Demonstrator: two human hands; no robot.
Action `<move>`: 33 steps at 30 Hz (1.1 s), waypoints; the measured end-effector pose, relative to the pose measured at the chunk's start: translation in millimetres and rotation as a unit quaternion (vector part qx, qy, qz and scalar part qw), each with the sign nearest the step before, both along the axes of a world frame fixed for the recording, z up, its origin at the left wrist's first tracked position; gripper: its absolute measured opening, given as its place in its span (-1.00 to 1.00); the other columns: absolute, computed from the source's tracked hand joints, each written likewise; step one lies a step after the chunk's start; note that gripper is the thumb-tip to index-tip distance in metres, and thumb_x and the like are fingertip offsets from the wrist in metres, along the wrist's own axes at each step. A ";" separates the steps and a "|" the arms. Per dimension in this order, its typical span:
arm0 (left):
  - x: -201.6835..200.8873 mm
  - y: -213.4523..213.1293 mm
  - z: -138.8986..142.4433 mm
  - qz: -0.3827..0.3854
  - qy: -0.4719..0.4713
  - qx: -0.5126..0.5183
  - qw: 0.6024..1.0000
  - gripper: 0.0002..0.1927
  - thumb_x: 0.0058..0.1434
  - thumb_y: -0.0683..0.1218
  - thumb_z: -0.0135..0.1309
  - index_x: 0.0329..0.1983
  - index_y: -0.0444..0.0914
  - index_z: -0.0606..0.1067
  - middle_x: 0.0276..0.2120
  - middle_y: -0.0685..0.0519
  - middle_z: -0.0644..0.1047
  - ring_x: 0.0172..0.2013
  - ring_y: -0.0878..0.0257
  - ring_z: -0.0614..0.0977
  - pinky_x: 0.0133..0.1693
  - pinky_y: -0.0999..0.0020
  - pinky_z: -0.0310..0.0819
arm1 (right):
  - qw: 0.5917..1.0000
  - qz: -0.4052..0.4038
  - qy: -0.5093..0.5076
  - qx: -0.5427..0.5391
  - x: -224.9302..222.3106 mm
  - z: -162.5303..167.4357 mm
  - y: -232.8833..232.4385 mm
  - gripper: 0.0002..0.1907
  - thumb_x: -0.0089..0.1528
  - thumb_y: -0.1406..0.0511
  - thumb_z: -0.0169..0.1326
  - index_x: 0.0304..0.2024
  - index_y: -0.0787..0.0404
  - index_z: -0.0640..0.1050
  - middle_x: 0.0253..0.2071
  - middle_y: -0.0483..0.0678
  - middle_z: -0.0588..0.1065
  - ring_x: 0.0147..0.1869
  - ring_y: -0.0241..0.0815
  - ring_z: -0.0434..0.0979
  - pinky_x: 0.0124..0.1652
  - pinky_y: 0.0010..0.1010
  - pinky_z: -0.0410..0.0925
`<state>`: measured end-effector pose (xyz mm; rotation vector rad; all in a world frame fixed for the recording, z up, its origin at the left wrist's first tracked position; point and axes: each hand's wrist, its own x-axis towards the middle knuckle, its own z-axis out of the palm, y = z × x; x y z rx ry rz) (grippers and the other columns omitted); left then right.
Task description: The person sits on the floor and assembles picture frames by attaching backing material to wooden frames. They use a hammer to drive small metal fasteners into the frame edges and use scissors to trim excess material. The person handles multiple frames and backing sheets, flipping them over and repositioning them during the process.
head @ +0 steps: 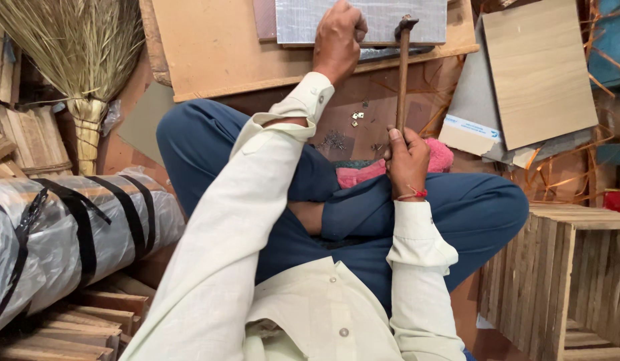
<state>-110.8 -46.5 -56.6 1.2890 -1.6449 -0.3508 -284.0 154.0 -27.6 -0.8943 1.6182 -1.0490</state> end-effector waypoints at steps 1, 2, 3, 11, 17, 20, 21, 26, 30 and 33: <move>-1.7 -1.4 -4.7 0.011 0.004 -0.014 1.000 -0.88 -0.01 -0.34 0.05 -0.52 -0.25 0.48 -0.40 -0.01 0.48 -0.27 0.02 0.54 -0.17 0.11 0.42 | 1.000 0.001 -0.003 -0.002 0.3 0.7 -0.2 -0.74 0.39 0.21 0.05 -0.04 0.25 0.60 -0.58 -0.19 0.40 -0.64 -0.44 0.28 -0.64 -0.56 0.12; -2.3 -2.8 -8.9 0.004 0.001 -0.005 1.000 -0.88 0.00 -0.34 0.06 -0.51 -0.25 0.48 -0.39 0.00 0.49 -0.25 0.03 0.55 -0.15 0.11 0.42 | 1.000 0.002 -0.005 -0.003 0.6 1.6 -0.1 -0.75 0.38 0.21 0.05 -0.05 0.24 0.60 -0.58 -0.19 0.40 -0.64 -0.43 0.28 -0.64 -0.56 0.12; -2.3 -3.2 -12.4 -0.001 -0.002 0.005 1.000 -0.88 0.01 -0.34 0.07 -0.49 -0.25 0.49 -0.38 0.00 0.49 -0.23 0.03 0.55 -0.12 0.12 0.41 | 1.000 0.003 -0.008 -0.002 1.0 2.3 0.5 -0.75 0.38 0.20 0.05 -0.06 0.23 0.60 -0.58 -0.19 0.40 -0.64 -0.43 0.28 -0.65 -0.56 0.12; -2.8 0.1 -14.9 0.004 -0.007 0.006 1.000 -0.89 0.05 -0.31 0.14 -0.47 -0.23 0.51 -0.34 0.02 0.51 -0.19 0.04 0.55 -0.09 0.10 0.39 | 0.993 0.003 0.114 0.002 4.5 3.7 13.4 -0.73 0.38 0.18 0.09 -0.26 0.27 0.58 -0.53 -0.15 0.49 -0.60 -0.43 0.40 -0.60 -0.55 0.25; 0.6 -4.0 -12.1 -0.024 0.015 0.021 0.999 -0.91 -0.05 -0.28 0.21 -0.51 -0.23 0.59 -0.32 -0.02 0.52 -0.18 -0.02 0.55 -0.12 0.10 0.40 | 0.978 -0.007 0.177 -0.115 14.3 3.5 17.3 -0.77 0.39 0.25 0.12 -0.11 0.33 0.61 -0.45 -0.13 0.53 -0.47 -0.43 0.46 -0.46 -0.54 0.32; 0.0 -7.7 -12.6 -0.025 0.019 0.043 0.999 -0.91 -0.05 -0.28 0.21 -0.54 -0.22 0.61 -0.32 -0.01 0.53 -0.18 -0.01 0.55 -0.11 0.09 0.41 | 0.977 -0.033 0.170 -0.122 20.7 7.0 23.5 -0.77 0.37 0.28 0.11 -0.03 0.31 0.61 -0.48 -0.13 0.52 -0.50 -0.40 0.44 -0.47 -0.51 0.30; -0.6 -8.0 -13.1 -0.021 0.024 0.049 0.998 -0.91 -0.05 -0.28 0.20 -0.54 -0.22 0.60 -0.33 0.00 0.53 -0.18 -0.01 0.55 -0.10 0.10 0.41 | 0.980 -0.041 0.165 -0.103 22.1 8.7 26.1 -0.78 0.36 0.29 0.11 -0.02 0.30 0.61 -0.51 -0.12 0.51 -0.53 -0.38 0.41 -0.50 -0.49 0.27; -2.7 -4.8 -15.0 0.002 0.003 0.030 1.000 -0.88 -0.06 -0.30 0.19 -0.55 -0.21 0.60 -0.33 -0.01 0.52 -0.17 -0.01 0.54 -0.10 0.09 0.38 | 0.953 0.003 0.276 -0.129 27.9 17.3 31.4 -0.80 0.40 0.31 0.09 0.00 0.30 0.62 -0.49 -0.09 0.54 -0.41 -0.36 0.54 -0.36 -0.48 0.38; -4.0 -3.3 -14.9 0.018 -0.001 0.033 0.999 -0.89 -0.07 -0.29 0.20 -0.56 -0.20 0.57 -0.33 0.01 0.50 -0.16 0.00 0.53 -0.11 0.10 0.37 | 0.943 -0.004 0.290 -0.162 31.9 25.5 30.4 -0.75 0.41 0.31 0.06 0.09 0.29 0.59 -0.43 -0.08 0.56 -0.40 -0.35 0.53 -0.36 -0.45 0.39; -4.2 -4.4 -16.0 0.026 -0.012 0.032 0.999 -0.85 -0.12 -0.32 0.16 -0.55 -0.19 0.58 -0.31 0.01 0.49 -0.17 0.00 0.52 -0.13 0.11 0.38 | 0.917 0.023 0.382 -0.113 32.4 31.3 32.2 -0.75 0.38 0.32 0.12 0.07 0.27 0.63 -0.45 -0.02 0.54 -0.45 -0.34 0.52 -0.38 -0.41 0.37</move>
